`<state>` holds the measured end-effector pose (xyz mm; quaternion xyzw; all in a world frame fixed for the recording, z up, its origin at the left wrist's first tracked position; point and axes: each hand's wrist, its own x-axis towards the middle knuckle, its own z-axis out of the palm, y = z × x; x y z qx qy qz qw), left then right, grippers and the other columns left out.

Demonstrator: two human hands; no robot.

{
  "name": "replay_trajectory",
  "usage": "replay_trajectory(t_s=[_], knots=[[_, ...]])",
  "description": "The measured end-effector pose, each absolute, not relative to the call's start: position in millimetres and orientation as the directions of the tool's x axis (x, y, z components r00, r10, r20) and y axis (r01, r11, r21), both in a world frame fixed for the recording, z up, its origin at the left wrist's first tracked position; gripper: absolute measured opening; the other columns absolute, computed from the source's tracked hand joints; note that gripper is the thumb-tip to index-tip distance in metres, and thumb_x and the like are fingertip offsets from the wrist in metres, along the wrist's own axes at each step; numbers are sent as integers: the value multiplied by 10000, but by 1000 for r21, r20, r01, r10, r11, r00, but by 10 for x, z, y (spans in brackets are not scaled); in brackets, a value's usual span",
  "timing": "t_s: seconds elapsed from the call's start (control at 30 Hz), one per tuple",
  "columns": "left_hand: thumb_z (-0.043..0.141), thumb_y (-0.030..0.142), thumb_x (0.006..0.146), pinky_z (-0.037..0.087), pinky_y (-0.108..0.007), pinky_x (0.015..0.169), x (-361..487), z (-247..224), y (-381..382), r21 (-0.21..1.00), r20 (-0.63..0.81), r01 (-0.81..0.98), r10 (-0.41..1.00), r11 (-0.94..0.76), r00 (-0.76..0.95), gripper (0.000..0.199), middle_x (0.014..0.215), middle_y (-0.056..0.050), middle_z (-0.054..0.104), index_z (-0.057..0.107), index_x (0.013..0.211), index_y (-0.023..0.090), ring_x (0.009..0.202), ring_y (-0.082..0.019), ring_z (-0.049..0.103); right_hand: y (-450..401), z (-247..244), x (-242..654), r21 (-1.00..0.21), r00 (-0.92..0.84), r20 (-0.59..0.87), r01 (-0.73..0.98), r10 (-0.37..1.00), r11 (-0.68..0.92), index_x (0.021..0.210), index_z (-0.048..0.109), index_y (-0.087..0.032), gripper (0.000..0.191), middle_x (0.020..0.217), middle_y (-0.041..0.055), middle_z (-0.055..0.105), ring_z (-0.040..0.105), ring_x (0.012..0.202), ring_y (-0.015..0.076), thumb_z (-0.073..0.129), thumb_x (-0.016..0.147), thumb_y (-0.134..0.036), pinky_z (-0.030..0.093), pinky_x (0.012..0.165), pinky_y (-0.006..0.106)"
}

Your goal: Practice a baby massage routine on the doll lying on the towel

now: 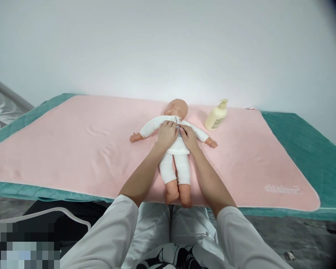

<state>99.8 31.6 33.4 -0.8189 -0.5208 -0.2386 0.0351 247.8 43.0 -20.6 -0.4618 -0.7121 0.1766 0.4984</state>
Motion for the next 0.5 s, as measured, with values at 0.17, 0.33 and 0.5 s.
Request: replay_trajectory(t_s=[0.17,0.33,0.5], knots=[[467,248,956,411,-441,1004,994,327,301,200,435,868,835,-455,337,322,1275,-144,639,616,1216,129,1213,-314,517,437,-224,2475,-693,-83,576,479,813,540,1248,642,-215,460,1311,117,656,570,1250,241,408,983,-509,416,1142,472],[472,260,950,389,-452,1026,1000,305,321,238,431,871,850,-430,302,433,1376,-140,592,518,1356,115,1257,-320,474,452,-241,2467,-704,-111,557,463,823,539,1336,585,-215,460,1433,105,573,492,1363,224,417,987,-462,340,1214,477],[454,269,959,382,-471,1023,1016,322,338,233,399,877,864,-420,308,436,1347,-149,613,525,1352,94,1236,-336,473,461,-236,2463,-718,-121,534,457,837,524,1360,569,-267,424,1471,56,547,490,1371,217,446,978,-403,334,1220,493]])
